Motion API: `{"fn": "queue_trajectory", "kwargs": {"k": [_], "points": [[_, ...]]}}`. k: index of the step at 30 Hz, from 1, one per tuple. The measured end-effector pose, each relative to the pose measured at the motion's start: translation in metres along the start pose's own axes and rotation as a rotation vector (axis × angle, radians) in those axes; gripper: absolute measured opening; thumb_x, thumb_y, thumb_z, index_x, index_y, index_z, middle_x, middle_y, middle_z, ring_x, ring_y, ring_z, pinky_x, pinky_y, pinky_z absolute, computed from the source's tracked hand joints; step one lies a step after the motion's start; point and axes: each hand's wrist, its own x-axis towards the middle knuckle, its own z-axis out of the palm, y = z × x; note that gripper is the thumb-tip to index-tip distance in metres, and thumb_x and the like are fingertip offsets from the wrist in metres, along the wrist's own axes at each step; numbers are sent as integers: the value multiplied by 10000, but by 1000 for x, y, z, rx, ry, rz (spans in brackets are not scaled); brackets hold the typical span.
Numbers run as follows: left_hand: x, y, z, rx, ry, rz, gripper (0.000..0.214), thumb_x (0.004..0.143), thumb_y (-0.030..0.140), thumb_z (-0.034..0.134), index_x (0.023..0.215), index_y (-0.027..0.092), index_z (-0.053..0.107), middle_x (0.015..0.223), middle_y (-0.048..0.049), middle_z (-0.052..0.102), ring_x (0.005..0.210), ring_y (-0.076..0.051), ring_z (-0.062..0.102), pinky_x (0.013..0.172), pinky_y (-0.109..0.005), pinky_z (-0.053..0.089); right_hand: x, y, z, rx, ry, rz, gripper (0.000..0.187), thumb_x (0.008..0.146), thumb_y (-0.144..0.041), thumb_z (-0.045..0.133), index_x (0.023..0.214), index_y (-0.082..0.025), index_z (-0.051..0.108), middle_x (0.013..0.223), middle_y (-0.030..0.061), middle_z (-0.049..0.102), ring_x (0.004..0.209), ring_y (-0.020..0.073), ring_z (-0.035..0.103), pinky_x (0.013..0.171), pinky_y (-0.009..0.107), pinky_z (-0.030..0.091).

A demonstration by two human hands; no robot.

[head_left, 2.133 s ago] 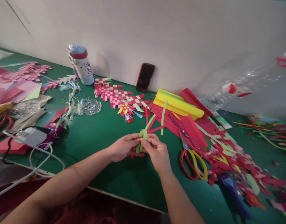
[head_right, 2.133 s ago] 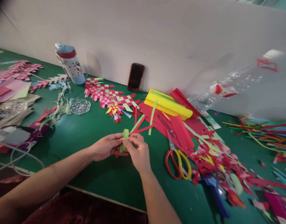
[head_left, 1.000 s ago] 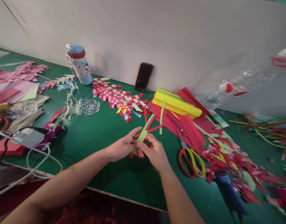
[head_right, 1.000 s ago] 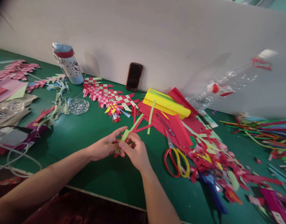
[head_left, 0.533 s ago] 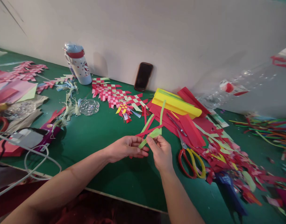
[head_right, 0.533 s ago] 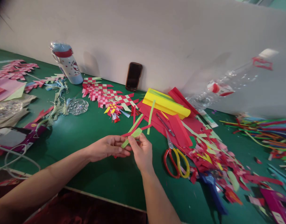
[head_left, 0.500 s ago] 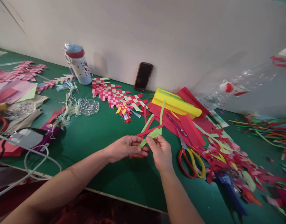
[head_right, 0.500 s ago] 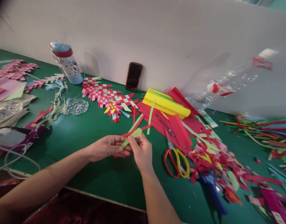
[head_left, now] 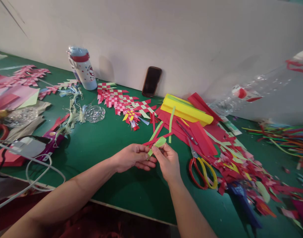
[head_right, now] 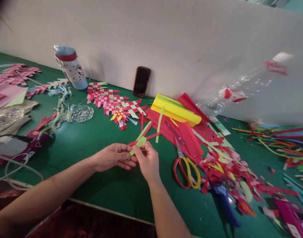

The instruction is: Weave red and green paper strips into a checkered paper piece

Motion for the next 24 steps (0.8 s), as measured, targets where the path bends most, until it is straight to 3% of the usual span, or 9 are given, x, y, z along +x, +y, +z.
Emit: {"fn": "queue_trajectory", "kwargs": {"k": [15,24], "points": [[1,-1,-1,40,-15,23,308,765,320,782,982,124,684,952,-106,735,856,-182,723,746,-261,557,0,-1,0,-2,9,-2,300,798,-458,697,679,-209,580,659,-27,571,600,122,515,580,248,432],[3,-4,0,130,7,78,368,741,426,795,916,128,669,890,-71,713,720,-124,693,665,-227,544,-1,-2,1,26,-22,13,283,809,-455,688,709,-211,586,673,-28,566,603,116,500,594,250,432]]}}
